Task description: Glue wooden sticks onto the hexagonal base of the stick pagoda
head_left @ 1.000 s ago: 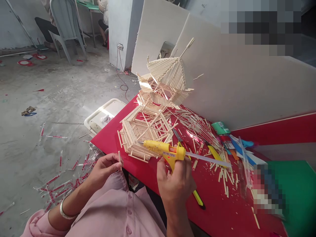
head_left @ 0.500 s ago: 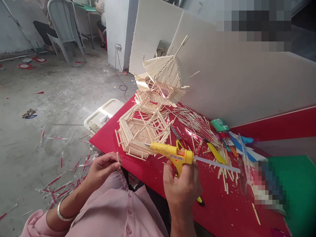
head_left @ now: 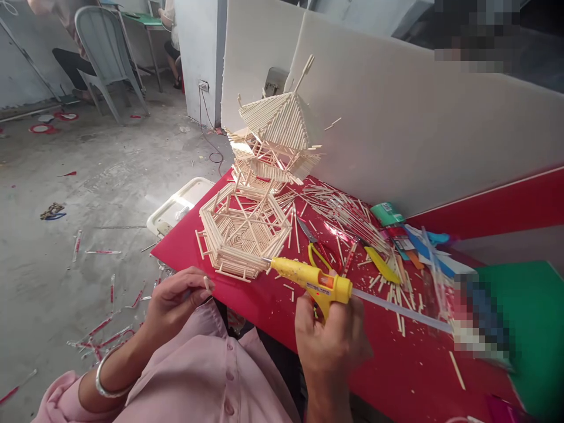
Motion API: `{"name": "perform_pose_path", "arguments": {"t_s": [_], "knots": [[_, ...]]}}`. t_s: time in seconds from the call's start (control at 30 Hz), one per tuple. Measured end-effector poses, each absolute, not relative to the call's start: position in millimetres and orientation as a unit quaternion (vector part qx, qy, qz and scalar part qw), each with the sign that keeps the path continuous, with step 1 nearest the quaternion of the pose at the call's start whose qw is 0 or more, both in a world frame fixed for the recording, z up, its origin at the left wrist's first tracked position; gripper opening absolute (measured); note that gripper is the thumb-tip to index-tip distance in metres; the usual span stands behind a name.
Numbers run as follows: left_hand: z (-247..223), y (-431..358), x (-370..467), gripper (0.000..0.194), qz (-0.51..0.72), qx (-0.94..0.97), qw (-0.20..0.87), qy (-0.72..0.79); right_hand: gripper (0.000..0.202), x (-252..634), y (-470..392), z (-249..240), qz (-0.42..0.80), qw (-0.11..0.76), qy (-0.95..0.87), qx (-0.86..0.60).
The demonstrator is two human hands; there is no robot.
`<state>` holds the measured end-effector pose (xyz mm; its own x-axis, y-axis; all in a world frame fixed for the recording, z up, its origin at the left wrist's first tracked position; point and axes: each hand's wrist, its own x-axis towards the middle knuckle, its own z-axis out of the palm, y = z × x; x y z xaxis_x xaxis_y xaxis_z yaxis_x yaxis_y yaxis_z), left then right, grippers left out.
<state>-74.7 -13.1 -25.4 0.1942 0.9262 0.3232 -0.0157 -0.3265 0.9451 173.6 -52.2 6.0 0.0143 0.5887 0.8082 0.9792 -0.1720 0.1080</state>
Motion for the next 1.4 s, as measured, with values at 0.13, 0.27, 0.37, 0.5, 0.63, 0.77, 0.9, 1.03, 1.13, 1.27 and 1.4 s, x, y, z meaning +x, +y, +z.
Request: {"name": "perform_pose_path", "arguments": {"t_s": [0.13,0.27,0.37,0.5,0.63,0.77,0.9,1.03,1.13,1.27,1.4], "knots": [[-28.4,-13.7,-73.9,0.013,0.519,0.639,0.439,0.360,0.042,176.1,-52.6,5.5,-0.386,0.254,-0.589,-0.663],[-28.7,-14.5,-73.7,0.012,0.516,0.647,0.427,0.365,0.040,178.2,-54.1,5.4,-0.370,0.254,-0.593,-0.669],[-28.4,-15.3,-73.0,0.012,0.518,0.647,0.421,0.369,0.035,179.0,-53.4,5.9,-0.370,0.252,-0.595,-0.667],[-29.2,-16.8,-72.3,0.011,0.517,0.647,0.419,0.373,0.032,179.5,-51.0,7.5,-0.372,0.252,-0.596,-0.666],[-29.2,-17.3,-71.2,0.010,0.520,0.645,0.417,0.375,0.034,180.2,-50.0,7.6,-0.359,0.262,-0.600,-0.665],[-29.2,-17.6,-70.4,0.012,0.520,0.651,0.404,0.378,0.040,182.8,-51.8,4.1,-0.339,0.268,-0.602,-0.672],[-28.0,-17.7,-69.9,0.015,0.518,0.670,0.382,0.370,0.044,193.3,-60.0,1.3,-0.219,0.292,-0.606,-0.706],[-22.1,-16.6,-69.6,0.020,0.515,0.711,0.308,0.367,0.047,224.6,-76.2,0.0,0.018,0.309,-0.547,-0.778],[-17.4,-15.4,-68.8,0.022,0.506,0.739,0.244,0.372,0.056,267.8,-89.0,-6.3,0.148,0.299,-0.441,-0.833],[-14.0,-16.7,-64.0,0.028,0.493,0.765,0.216,0.353,0.065,328.2,-102.7,-22.9,0.233,0.272,-0.356,-0.863],[-15.1,-21.6,-56.2,0.032,0.490,0.783,0.179,0.339,0.060,348.2,-114.0,-41.0,0.341,0.267,-0.419,-0.798]]}}
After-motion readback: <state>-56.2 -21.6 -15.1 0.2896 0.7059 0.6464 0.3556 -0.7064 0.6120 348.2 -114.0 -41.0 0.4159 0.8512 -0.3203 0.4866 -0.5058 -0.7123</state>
